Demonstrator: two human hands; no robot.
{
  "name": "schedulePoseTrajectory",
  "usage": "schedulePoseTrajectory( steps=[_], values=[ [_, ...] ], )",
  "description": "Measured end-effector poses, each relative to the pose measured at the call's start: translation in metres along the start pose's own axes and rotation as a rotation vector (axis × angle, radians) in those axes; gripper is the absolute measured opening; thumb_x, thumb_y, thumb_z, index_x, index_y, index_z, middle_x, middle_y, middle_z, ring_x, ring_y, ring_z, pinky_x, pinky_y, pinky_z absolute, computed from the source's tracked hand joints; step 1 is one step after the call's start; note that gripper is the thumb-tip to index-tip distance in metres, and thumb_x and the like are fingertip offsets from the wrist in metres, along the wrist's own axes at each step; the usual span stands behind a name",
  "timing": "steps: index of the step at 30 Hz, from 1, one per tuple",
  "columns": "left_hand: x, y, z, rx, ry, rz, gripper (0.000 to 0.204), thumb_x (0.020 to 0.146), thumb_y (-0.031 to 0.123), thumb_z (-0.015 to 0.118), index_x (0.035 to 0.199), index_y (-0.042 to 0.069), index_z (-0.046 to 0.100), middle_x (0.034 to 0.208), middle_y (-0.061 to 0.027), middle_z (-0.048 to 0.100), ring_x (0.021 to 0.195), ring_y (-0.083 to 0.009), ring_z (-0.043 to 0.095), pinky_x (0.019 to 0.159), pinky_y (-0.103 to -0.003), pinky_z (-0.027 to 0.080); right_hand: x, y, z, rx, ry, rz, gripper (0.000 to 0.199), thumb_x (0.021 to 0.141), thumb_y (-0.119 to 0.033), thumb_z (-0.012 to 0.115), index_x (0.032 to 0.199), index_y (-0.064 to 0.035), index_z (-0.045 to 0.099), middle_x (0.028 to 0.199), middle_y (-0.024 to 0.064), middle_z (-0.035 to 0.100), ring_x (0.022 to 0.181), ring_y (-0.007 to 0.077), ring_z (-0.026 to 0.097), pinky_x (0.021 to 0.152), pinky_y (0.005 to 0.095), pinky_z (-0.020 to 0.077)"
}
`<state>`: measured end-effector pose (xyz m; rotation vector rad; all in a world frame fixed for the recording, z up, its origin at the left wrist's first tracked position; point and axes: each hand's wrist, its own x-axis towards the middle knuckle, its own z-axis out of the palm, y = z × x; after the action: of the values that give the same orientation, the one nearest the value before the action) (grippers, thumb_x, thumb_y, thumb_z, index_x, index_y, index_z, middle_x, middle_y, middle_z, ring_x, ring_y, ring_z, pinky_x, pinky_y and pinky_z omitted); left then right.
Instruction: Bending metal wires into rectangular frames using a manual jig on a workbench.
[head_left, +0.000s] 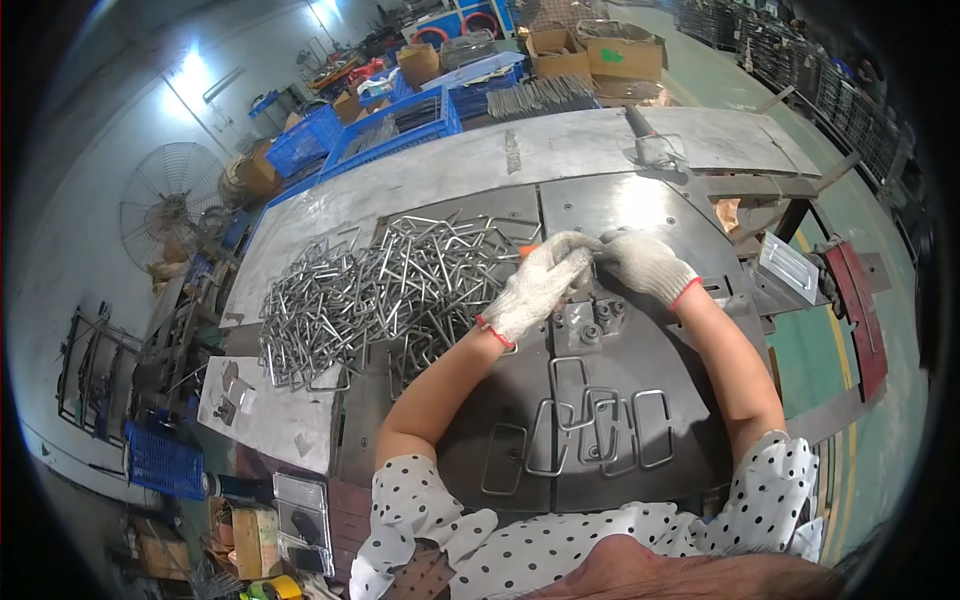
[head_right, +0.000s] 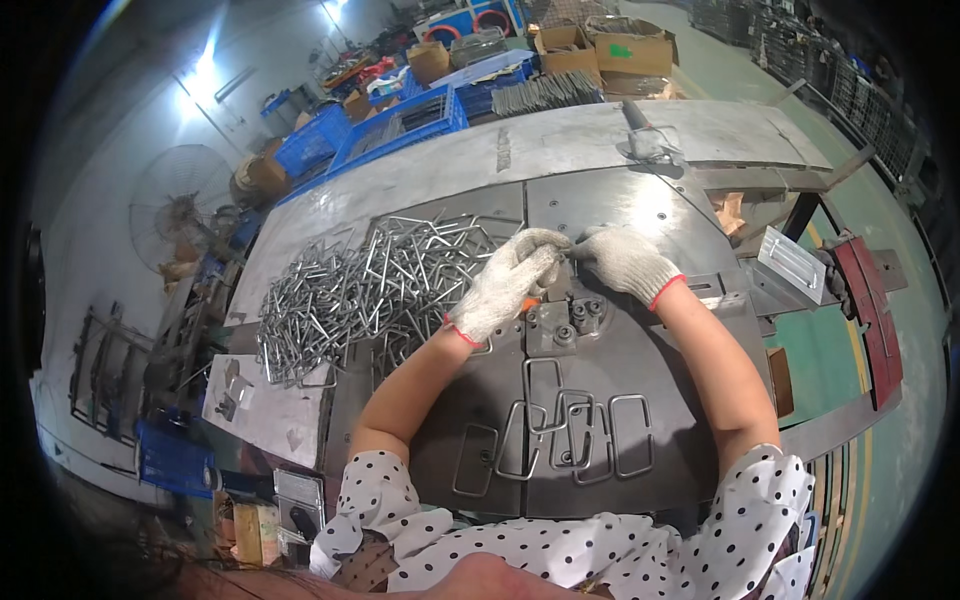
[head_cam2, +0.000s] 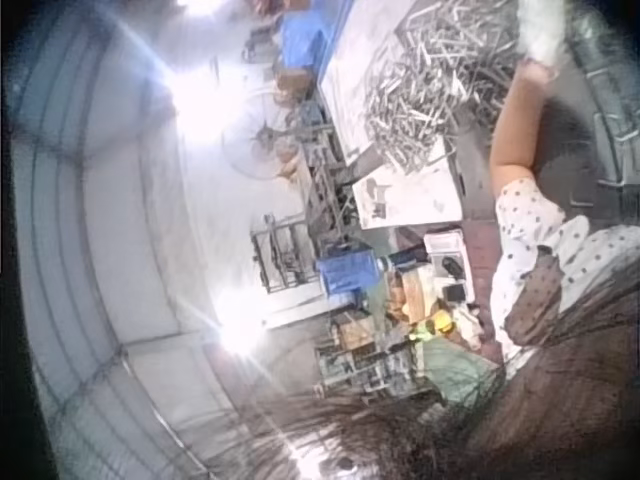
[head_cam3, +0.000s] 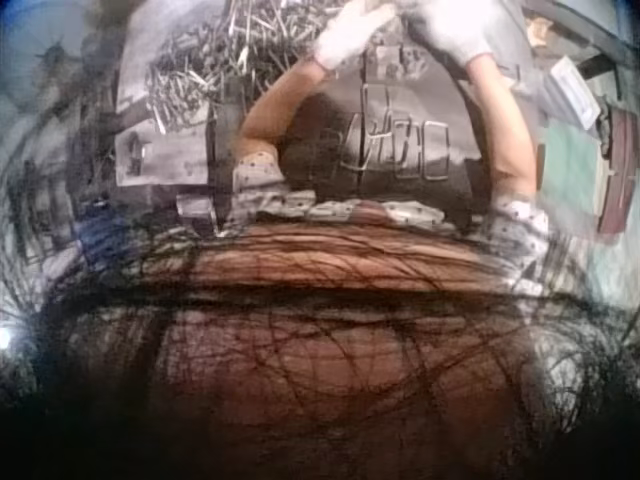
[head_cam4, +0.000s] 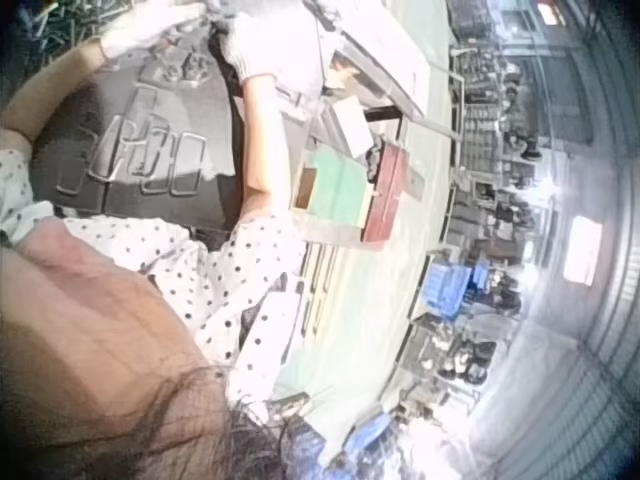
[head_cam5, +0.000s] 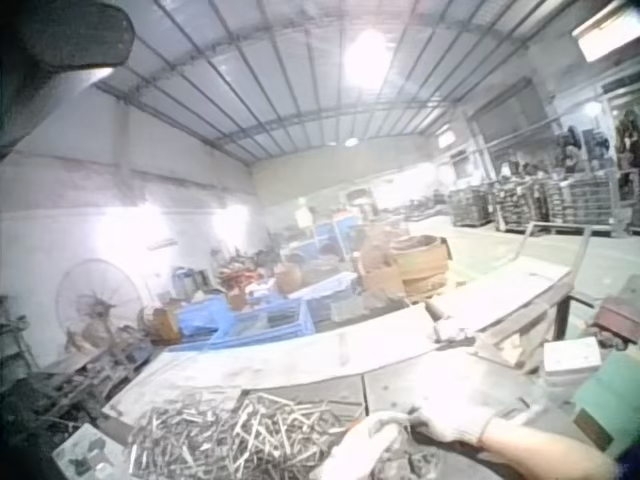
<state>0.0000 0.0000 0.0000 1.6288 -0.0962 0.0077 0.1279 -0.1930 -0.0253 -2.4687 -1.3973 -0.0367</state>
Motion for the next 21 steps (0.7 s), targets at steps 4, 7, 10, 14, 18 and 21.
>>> schedulePoseTrajectory(
  steps=[4, 7, 10, 14, 18, 21],
  values=[
    [-0.013, 0.046, -0.019, -0.06, 0.201, 0.167, 0.028, 0.107, 0.026, 0.059, 0.128, 0.007, 0.062, 0.094, -0.004, 0.068, 0.073, -0.0073, 0.057, 0.061, -0.02, 0.045, 0.002, 0.004, 0.004, 0.031, 0.027, -0.034, 0.026, 0.091, -0.021, 0.063, 0.111, -0.0098, 0.076, 0.112, 0.0141, 0.071, 0.106, 0.0356, 0.068, 0.092, 0.0442, 0.0536],
    [-0.024, 0.077, -0.06, 0.099, 0.395, 0.308, 0.031, 0.107, 0.023, 0.057, 0.132, 0.005, 0.06, 0.102, -0.0073, 0.072, 0.069, -0.0073, 0.056, 0.061, -0.02, 0.047, 0.002, 0.008, 0.009, 0.023, 0.053, -0.044, 0.025, 0.091, -0.021, 0.062, 0.109, -0.0099, 0.076, 0.109, 0.0148, 0.07, 0.103, 0.0369, 0.068, 0.09, 0.0471, 0.0536],
    [-0.038, 0.089, -0.108, 0.487, 0.545, 0.243, 0.034, 0.106, 0.016, 0.055, 0.136, 0.001, 0.06, 0.115, -0.0101, 0.074, 0.077, -0.0079, 0.059, 0.074, -0.023, 0.052, 0.002, 0.01, 0.009, 0.014, 0.054, -0.043, 0.024, 0.091, -0.02, 0.062, 0.109, -0.0106, 0.076, 0.108, 0.0152, 0.069, 0.102, 0.0374, 0.067, 0.089, 0.0484, 0.0537],
    [-0.045, 0.063, -0.173, 1.016, 0.582, 0.208, 0.036, 0.099, 0.019, 0.057, 0.13, 0.004, 0.066, 0.118, -0.0155, 0.074, 0.108, -0.0277, 0.07, 0.092, -0.038, 0.053, 0.002, 0.008, 0.011, 0.031, 0.063, -0.035, 0.025, 0.091, -0.018, 0.064, 0.111, -0.0118, 0.077, 0.108, 0.0149, 0.069, 0.105, 0.0364, 0.067, 0.091, 0.0474, 0.0539],
    [-0.04, 0.055, -0.168, 1.35, 0.592, -0.014, 0.038, 0.093, 0.026, 0.057, 0.127, 0.011, 0.066, 0.119, -0.023, 0.07, 0.114, -0.0411, 0.066, 0.096, -0.049, 0.052, 0.002, 0.006, 0.007, -0.004, 0.029, -0.02, 0.025, 0.09, -0.017, 0.065, 0.112, -0.0124, 0.077, 0.109, 0.0147, 0.069, 0.106, 0.0354, 0.067, 0.093, 0.0463, 0.0537],
    [-0.031, 0.044, -0.165, 1.404, 0.57, -0.09, 0.037, 0.09, 0.024, 0.059, 0.124, 0.01, 0.067, 0.12, -0.0212, 0.071, 0.115, -0.0404, 0.066, 0.097, -0.048, 0.052, 0.001, 0.011, 0.009, 0.018, 0.047, -0.033, 0.027, 0.09, -0.016, 0.065, 0.113, -0.0133, 0.078, 0.109, 0.0148, 0.069, 0.107, 0.0352, 0.067, 0.094, 0.0461, 0.0532]
  ],
)
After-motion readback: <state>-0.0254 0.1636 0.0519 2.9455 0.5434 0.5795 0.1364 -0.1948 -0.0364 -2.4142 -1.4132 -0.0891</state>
